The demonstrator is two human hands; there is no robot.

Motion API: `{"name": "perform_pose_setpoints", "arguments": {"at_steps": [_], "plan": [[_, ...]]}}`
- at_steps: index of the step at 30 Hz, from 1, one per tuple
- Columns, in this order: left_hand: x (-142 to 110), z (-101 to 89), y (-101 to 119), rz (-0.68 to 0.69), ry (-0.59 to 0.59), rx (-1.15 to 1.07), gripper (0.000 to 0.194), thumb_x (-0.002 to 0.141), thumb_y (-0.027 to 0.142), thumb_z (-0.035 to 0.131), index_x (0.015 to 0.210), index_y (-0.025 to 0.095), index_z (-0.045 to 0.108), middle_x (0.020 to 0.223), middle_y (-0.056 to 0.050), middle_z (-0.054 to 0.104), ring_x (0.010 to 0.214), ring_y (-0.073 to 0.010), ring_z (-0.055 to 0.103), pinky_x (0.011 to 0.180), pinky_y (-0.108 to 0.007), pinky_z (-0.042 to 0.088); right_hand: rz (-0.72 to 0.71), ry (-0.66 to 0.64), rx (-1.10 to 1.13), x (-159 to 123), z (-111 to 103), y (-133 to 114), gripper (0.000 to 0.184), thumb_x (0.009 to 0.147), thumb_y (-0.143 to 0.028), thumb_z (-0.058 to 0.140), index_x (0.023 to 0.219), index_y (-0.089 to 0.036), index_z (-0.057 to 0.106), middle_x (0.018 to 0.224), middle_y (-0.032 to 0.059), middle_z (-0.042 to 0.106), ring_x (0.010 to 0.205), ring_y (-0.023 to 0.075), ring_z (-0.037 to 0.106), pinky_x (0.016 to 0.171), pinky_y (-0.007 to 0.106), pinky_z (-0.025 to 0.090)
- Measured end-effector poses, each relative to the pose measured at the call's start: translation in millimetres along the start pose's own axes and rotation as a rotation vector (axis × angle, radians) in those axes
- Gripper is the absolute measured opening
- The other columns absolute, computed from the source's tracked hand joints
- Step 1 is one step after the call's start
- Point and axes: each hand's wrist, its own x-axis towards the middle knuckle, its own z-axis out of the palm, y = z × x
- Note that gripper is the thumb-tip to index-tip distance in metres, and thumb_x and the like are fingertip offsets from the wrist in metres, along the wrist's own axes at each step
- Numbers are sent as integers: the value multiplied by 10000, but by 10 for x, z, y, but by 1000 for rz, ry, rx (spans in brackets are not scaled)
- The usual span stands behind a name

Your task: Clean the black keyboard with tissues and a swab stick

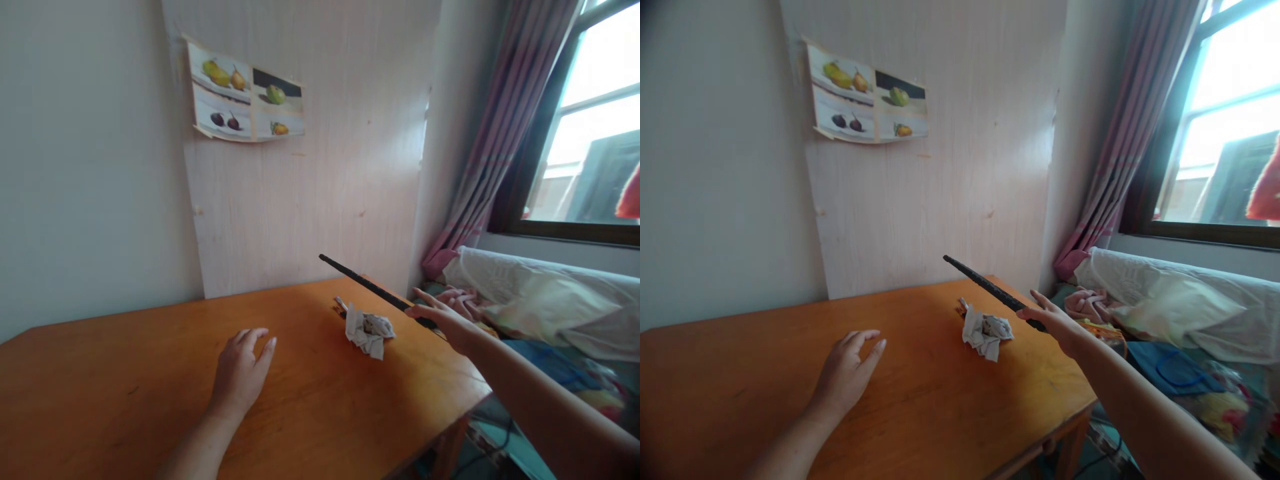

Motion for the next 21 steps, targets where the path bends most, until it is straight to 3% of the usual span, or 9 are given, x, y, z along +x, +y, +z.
{"name": "perform_pose_setpoints", "arguments": {"at_steps": [6, 11, 17, 21], "plan": [[12, -24, -5, -168, 50, -230, 288, 848, 461, 617, 982, 216, 691, 1028, -96, 715, 1021, -277, 659, 960, -454, 483, -66, -215, 195, -386, 134, -297, 971, 714, -463, 674, 1580, -241, 296, 1184, 84, 713, 1213, 323, 594, 1004, 404, 452], [4, -8, 40, -396, 129, -596, 289, 790, 480, 719, 910, 217, 712, 936, -86, 721, 929, -237, 672, 888, -359, 501, -83, -320, 262, -751, 329, -482, 993, 705, -437, 699, 1585, -271, 270, 1338, 74, 641, 1189, 313, 600, 989, 400, 456], [59, -70, 104, -660, 217, -938, 543, 793, 681, 615, 958, 168, 681, 967, -117, 721, 883, -204, 688, 791, -316, 515, -107, -444, 299, -1023, 665, -532, 1097, 660, -410, 728, 1604, -278, 185, 1438, 108, 545, 1170, 322, 607, 944, 412, 498], [122, -172, 97, -789, 279, -1120, 596, 806, 706, 583, 1037, 163, 663, 959, -105, 725, 824, -170, 694, 717, -271, 518, -190, -504, 254, -1183, 900, -549, 1112, 656, -409, 717, 1608, -300, 154, 1495, 92, 482, 1238, 339, 563, 977, 445, 492]]}}
